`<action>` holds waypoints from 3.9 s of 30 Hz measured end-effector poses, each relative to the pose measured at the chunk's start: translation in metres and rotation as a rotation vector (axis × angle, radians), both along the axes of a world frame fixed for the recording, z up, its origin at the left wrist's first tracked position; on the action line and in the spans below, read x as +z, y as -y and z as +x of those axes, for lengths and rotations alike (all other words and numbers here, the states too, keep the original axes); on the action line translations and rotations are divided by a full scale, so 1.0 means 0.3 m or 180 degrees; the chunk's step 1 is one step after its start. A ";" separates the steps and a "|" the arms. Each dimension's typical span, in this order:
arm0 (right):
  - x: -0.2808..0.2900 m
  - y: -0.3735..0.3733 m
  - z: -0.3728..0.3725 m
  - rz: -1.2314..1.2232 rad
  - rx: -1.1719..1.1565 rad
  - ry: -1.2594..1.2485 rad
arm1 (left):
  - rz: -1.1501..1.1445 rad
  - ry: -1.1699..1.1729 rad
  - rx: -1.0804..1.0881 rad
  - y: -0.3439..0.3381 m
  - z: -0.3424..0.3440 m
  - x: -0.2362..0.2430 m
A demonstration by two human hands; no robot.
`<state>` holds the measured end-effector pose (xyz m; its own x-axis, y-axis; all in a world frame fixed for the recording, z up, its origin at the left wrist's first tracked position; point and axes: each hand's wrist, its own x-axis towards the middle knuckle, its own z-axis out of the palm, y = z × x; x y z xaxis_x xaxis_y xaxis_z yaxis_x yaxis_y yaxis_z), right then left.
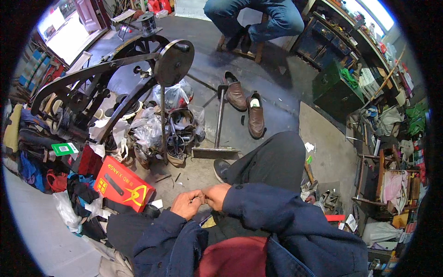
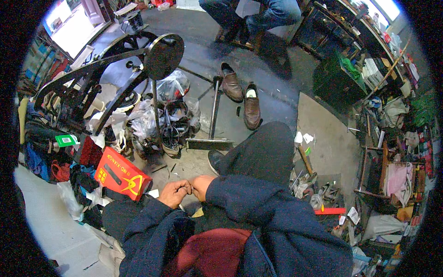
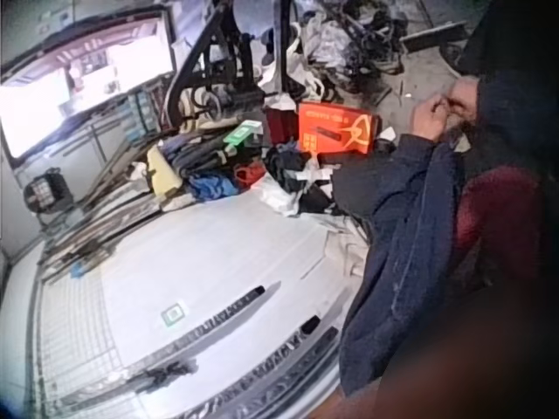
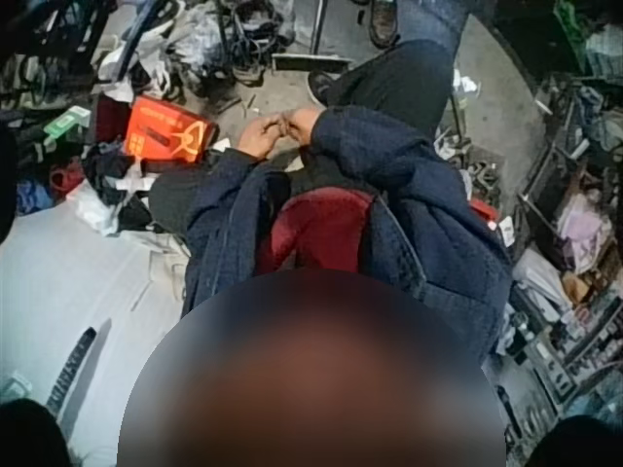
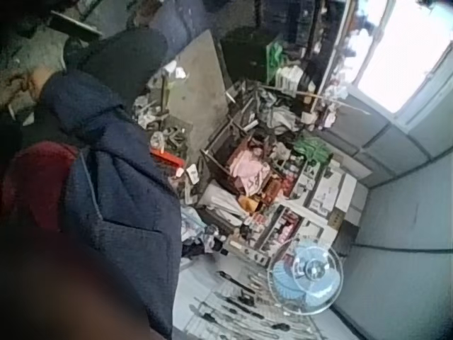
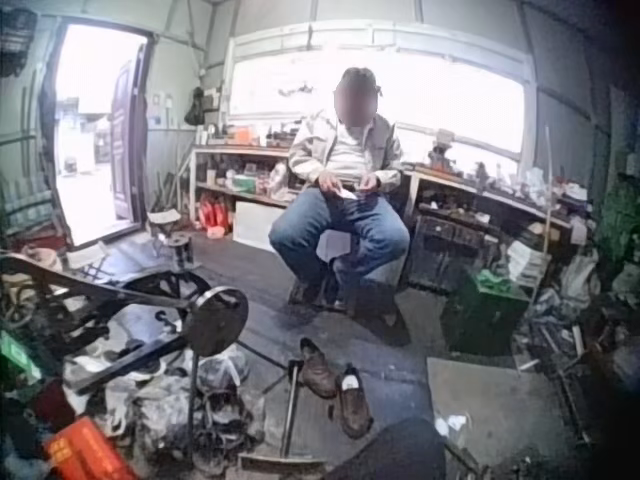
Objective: The person picks up a brown leather shoe and uses a sewing machine to stitch along the sole and heel. They rotate the shoe to guide the needle, then use shears to trim excess thread before inspecting the finished seam.
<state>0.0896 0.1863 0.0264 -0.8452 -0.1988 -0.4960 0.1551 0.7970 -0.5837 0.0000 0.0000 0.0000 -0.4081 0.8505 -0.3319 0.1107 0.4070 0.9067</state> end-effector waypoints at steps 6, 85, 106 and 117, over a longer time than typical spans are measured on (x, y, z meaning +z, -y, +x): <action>0.382 -0.340 0.020 -0.0531 -0.1445 -0.2433 | 0.0071 0.0207 0.0101 -0.009 0.007 0.002; 0.328 0.112 -0.395 -0.1853 -0.1078 -0.0241 | 0.2737 0.1650 0.3239 0.436 0.051 0.189; 0.372 0.052 -0.323 -0.3041 -0.1493 -0.1034 | 0.2339 -0.0010 0.2548 0.339 0.125 0.352; 0.372 0.073 -0.272 -0.2976 -0.1538 -0.0847 | 0.2476 0.1003 0.2435 0.358 0.212 0.347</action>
